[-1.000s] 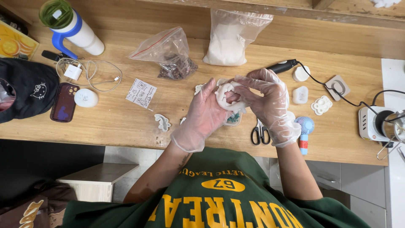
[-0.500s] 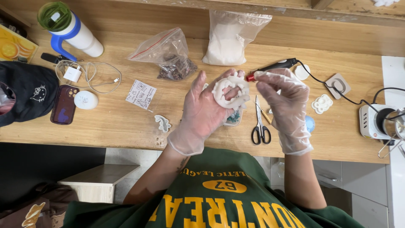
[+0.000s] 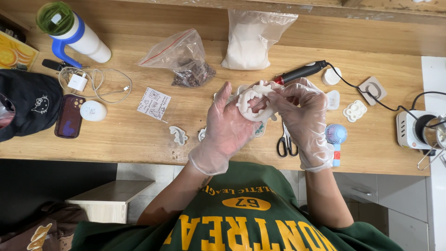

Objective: Smoothing a wax piece using a heat gun and then packaging it in a small bag.

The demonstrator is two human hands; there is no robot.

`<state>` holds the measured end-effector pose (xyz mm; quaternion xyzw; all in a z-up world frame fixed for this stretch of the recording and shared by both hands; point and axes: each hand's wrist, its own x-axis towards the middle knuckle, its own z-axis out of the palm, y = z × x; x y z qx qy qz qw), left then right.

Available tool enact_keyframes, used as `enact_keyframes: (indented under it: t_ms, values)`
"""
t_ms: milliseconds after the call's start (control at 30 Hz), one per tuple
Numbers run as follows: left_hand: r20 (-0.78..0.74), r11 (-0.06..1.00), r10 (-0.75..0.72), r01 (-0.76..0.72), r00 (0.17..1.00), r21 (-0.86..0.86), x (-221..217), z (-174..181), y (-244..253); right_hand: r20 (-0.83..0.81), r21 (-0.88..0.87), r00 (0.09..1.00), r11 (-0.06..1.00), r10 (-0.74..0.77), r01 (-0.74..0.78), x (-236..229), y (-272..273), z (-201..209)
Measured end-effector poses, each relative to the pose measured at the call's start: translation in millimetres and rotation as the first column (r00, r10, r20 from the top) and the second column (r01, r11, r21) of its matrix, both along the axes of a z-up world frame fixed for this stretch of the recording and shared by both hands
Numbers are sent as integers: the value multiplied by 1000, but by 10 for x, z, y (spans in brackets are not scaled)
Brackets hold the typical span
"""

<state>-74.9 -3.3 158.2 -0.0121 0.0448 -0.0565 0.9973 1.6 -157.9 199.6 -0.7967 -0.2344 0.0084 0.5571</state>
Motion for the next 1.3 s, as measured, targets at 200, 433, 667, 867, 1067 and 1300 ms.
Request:
enact_keyframes:
  t_ms: [200, 433, 667, 867, 1067, 1300]
  values:
    - [-14, 999, 19, -18, 1000, 46, -10, 120, 0, 0, -149, 999, 987, -53, 52, -98, 80, 414]
    - [43, 999, -10, 11, 999, -33, -20, 55, 9, 277, -293, 904, 925, 326, -244, -190, 5, 596]
    - [56, 996, -15, 20, 998, -85, -71, 141, -9, 395, -376, 846, 903, 358, -206, -255, 43, 512]
    - [113, 994, -31, 42, 993, -96, -87, 118, -16, 393, -366, 848, 907, 356, -210, -281, 50, 547]
    - [170, 995, -11, 27, 985, -92, -105, 40, -8, 195, -51, 952, 972, 236, -231, -280, -84, 622]
    - [-96, 995, -3, -7, 995, -98, -71, 212, 4, 298, -255, 928, 955, 224, -149, -198, -243, 450]
